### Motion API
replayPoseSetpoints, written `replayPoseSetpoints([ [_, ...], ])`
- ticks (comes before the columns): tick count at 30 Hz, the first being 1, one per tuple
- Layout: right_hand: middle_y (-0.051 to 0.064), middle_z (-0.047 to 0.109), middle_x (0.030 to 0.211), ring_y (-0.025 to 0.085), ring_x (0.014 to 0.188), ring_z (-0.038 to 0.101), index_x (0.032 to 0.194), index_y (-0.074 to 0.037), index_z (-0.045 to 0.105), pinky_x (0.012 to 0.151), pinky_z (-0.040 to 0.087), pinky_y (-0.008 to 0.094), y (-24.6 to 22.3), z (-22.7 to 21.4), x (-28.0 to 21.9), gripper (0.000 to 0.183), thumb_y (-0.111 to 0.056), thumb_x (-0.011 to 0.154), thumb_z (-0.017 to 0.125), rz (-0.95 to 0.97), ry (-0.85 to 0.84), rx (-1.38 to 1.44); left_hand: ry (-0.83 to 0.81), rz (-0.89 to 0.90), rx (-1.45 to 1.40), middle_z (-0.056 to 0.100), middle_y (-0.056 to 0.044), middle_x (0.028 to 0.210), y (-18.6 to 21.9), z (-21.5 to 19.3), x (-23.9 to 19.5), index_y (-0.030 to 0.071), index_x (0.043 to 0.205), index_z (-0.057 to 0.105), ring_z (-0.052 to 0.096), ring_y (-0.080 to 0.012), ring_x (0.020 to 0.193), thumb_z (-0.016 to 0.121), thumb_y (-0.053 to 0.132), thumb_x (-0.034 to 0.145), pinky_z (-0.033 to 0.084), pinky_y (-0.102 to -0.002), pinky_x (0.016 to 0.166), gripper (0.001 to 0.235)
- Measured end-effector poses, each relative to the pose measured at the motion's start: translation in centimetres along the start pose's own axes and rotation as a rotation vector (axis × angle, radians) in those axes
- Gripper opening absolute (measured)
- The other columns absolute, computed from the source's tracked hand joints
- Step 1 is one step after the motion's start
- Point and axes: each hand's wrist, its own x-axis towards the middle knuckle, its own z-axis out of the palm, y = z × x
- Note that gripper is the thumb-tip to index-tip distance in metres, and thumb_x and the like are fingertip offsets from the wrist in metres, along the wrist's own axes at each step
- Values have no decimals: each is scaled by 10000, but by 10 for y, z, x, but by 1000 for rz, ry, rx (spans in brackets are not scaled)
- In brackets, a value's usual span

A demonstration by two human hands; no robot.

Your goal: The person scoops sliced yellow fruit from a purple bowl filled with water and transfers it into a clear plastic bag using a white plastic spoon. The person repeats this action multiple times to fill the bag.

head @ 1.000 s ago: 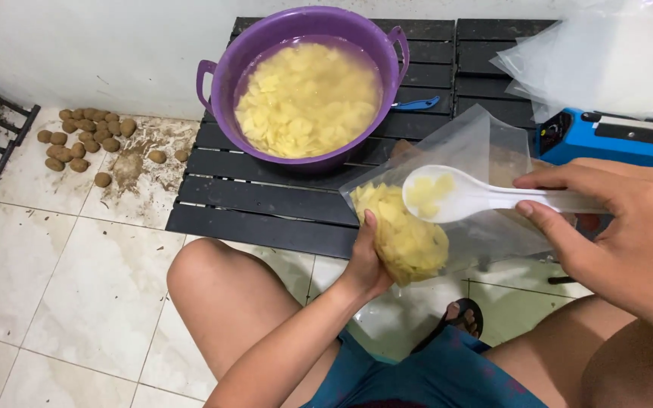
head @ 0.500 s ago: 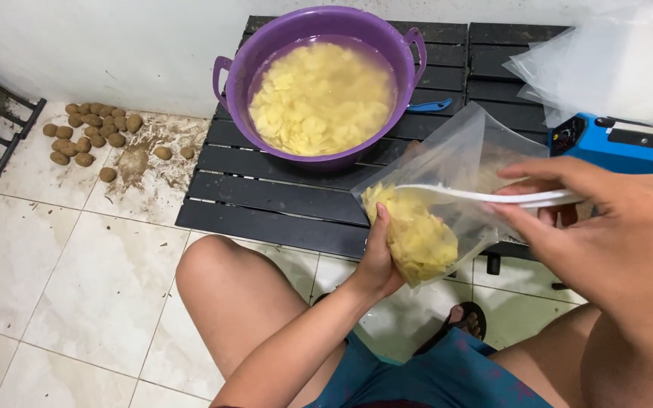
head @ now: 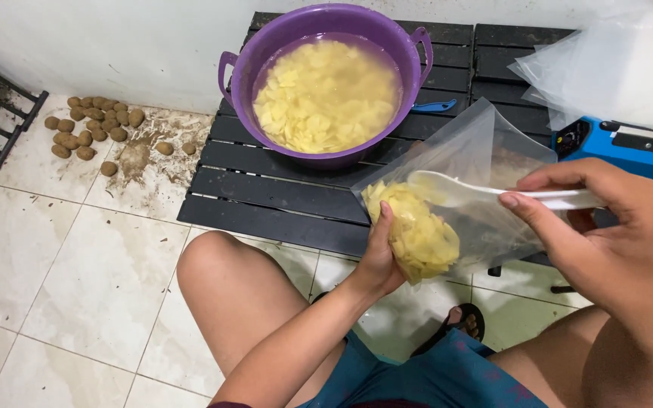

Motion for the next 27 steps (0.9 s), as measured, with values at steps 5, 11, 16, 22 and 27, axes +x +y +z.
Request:
replayPoseSetpoints([
  [5,74,738,871,158,641,604,1033,-33,789,570,466,284,1,1,-2,154,-152,1014,885,41,23,-18,16,21,0,619,-167,1307,0,0,1,33,1524,429,629,-298,1210,510,600,1013,545,-482,1030,767],
  [11,16,678,717,153,594,564,991,-121,808,593,435,303,4,3,-5,147,-227,1037,899,46,23,-125,13,9,-5,599,-162,1356,-2,-2,1,44,1539,423,606,-309,1253,502,593,1016,519,-502,1069,762],
  [16,78,641,650,169,589,552,1009,-113,823,565,398,323,5,2,-5,135,-225,1010,898,28,5,-141,37,-17,-24,652,-183,1267,-3,-8,2,41,1420,512,641,-321,1215,547,624,986,536,-505,1046,728],
  [22,68,678,711,177,655,570,1029,-121,825,578,451,322,9,5,-8,154,-258,1003,891,21,-12,-167,-29,-24,-33,644,-193,1295,0,-6,0,21,1452,488,619,-324,1247,577,602,993,519,-477,1079,745],
  [27,92,706,816,192,676,581,1018,-29,791,588,423,321,3,5,-2,130,-131,1041,868,51,27,-13,-45,58,3,609,-192,1361,1,0,1,43,1512,416,598,-347,1286,744,538,883,526,-523,1075,866],
])
